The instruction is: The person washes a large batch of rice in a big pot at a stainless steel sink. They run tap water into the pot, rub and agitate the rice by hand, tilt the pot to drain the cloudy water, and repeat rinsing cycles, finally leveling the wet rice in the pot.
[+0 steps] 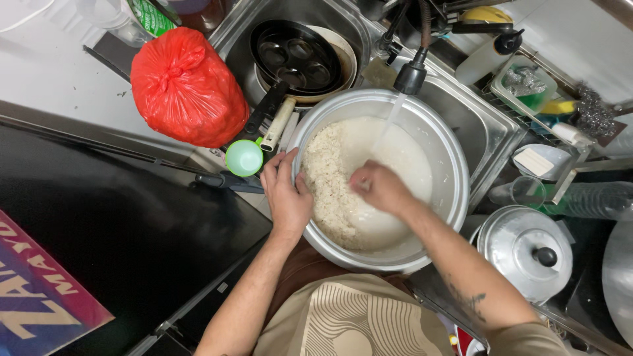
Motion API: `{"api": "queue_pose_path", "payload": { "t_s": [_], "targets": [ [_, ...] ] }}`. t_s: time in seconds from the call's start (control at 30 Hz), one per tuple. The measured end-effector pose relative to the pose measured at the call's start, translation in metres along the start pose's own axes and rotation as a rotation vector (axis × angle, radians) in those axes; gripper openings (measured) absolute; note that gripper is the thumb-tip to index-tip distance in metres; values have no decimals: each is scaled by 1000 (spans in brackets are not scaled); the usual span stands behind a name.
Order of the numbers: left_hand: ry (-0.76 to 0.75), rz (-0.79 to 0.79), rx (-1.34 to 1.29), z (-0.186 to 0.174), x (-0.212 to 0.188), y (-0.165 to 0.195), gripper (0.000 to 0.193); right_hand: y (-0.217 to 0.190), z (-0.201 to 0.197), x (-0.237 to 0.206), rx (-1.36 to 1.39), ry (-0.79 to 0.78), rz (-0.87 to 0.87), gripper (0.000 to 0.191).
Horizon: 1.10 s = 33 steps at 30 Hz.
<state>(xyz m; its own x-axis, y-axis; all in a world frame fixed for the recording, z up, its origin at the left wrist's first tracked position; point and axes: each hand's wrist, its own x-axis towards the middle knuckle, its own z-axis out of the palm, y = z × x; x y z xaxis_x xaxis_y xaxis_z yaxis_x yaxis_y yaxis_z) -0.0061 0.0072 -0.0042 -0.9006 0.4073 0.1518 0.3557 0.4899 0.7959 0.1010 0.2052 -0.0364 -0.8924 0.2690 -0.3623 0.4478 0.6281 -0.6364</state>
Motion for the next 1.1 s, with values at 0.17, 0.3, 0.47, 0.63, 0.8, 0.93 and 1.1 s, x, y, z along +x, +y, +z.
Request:
{"api": "queue_pose_path", "payload": {
  "t_s": [0.17,0.3,0.47,0.63,0.8,0.93,1.1],
  "targets": [
    [7,6,1,0,1,-1,54,-33,11,-16,27,71,-117,11],
    [-2,6,0,0,1,-2,55,-44,12,-15,58,41,-58,12],
    [2,9,6,1,0,-4,55,-44,19,-12,15,84,-92,12],
    [6,11,8,2,0,-4,55,-38,29,-9,39,111,-126,10],
    [-5,11,7,2,1,-3,54,-24,33,-5,188,43,-54,14],
    [-8,-5,-1,1,1,-2,55,-7,35,3,479,-137,154,23],
    [-5,5,1,0,1,-1,54,11,33,4,682,-176,266,28]
  ]
}}
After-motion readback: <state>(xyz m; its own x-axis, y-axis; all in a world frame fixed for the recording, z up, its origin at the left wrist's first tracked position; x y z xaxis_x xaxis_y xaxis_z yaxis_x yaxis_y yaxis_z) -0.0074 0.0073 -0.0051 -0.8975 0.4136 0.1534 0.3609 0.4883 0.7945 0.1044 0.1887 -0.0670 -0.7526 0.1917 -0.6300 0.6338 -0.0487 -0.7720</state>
